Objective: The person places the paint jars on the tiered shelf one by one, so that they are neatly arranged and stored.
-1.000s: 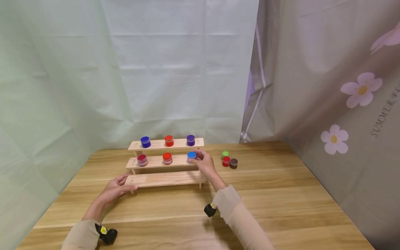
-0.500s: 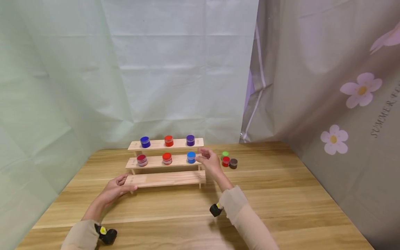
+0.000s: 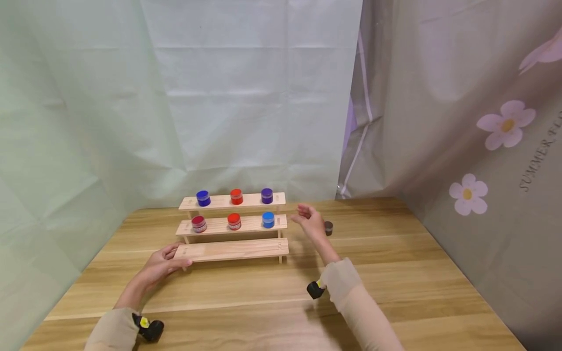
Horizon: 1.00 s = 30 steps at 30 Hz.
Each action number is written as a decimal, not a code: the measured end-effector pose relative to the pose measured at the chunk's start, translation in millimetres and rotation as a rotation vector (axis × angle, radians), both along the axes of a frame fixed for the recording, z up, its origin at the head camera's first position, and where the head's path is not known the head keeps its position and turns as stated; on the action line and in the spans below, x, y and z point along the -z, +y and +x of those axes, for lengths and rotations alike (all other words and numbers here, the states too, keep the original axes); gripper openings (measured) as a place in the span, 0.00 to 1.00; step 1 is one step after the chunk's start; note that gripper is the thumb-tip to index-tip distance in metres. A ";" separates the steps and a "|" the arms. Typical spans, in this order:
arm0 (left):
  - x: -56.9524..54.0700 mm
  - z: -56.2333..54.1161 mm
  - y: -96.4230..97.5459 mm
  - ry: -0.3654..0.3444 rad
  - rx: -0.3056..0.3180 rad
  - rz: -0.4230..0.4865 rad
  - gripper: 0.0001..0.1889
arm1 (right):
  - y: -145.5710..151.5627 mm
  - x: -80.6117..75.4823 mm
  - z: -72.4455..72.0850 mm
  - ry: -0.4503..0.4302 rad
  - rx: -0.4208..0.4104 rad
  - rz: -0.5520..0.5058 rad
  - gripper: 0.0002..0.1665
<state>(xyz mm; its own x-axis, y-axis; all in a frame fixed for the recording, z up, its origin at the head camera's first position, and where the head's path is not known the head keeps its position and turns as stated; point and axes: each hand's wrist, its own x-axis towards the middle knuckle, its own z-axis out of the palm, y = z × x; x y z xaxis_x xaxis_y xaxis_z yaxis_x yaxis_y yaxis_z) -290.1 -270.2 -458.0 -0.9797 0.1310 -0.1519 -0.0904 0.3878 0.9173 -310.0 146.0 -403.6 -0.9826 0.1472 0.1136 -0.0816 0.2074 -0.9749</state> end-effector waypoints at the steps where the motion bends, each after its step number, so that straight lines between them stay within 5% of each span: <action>1: 0.5 -0.5 -0.1 0.001 -0.002 0.004 0.46 | 2.9 0.6 -0.2 -0.007 0.007 0.002 0.29; 24: 3.3 -3.3 2.3 -0.018 -0.006 0.038 0.50 | 66.6 29.3 -5.3 -0.035 0.211 0.007 0.28; 30: 2.1 -0.5 0.6 -0.022 -0.008 0.014 0.51 | 73.0 36.5 -6.9 -0.068 0.209 0.011 0.28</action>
<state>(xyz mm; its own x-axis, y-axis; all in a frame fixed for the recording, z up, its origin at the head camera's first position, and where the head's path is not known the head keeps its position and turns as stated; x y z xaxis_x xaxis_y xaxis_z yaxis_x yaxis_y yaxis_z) -290.6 -269.6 -460.1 -0.9772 0.1256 -0.1712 -0.1132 0.3740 0.9205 -316.9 219.0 -440.0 -0.9363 0.3474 0.0505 0.0303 0.2233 -0.9743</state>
